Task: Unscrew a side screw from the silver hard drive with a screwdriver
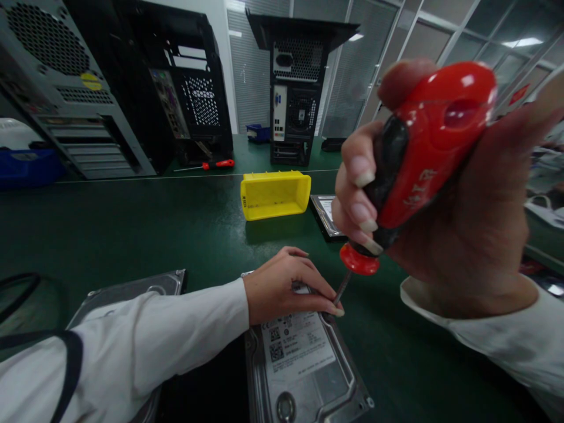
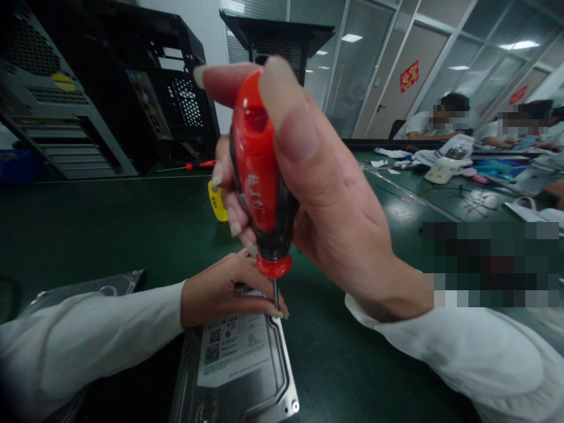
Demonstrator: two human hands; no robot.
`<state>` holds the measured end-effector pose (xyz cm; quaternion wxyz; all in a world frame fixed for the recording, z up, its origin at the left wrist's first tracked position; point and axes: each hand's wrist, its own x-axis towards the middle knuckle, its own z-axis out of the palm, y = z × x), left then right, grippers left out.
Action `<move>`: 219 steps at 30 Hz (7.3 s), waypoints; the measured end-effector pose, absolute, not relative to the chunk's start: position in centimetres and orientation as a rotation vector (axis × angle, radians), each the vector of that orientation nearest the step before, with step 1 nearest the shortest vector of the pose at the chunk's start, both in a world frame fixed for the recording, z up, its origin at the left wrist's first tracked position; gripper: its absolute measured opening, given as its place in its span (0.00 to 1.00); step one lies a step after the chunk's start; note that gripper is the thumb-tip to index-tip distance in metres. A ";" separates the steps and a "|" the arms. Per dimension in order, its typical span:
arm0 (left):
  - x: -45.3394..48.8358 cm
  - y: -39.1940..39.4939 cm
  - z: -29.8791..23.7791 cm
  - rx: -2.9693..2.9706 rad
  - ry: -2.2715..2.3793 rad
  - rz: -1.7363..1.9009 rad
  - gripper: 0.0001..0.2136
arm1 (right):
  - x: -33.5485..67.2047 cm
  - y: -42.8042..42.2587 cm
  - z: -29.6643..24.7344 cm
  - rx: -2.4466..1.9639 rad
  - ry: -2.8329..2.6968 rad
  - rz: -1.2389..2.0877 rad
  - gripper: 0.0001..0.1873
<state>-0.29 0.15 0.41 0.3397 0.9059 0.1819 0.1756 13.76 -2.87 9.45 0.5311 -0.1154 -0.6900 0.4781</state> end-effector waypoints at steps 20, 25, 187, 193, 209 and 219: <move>-0.2 0.1 0.5 2.336 0.475 0.450 0.03 | 13.8 -2.4 9.3 -0.221 -1.704 1.117 0.30; -0.2 0.2 0.4 2.334 0.470 0.454 0.03 | 13.9 -2.7 9.4 -0.268 -1.682 1.108 0.30; -0.4 0.3 0.1 2.158 0.368 0.582 0.06 | 13.9 -2.9 9.8 -0.337 -1.778 1.111 0.26; -0.3 0.0 -0.1 2.212 0.407 0.616 0.05 | 13.8 -3.1 9.6 -0.264 -1.710 1.212 0.26; -0.5 0.5 -0.3 2.296 0.377 0.583 0.07 | 13.6 -3.4 9.4 -0.352 -1.751 1.185 0.28; -0.4 0.2 0.1 2.261 0.404 0.555 0.06 | 13.9 -3.2 9.4 -0.357 -1.699 1.226 0.28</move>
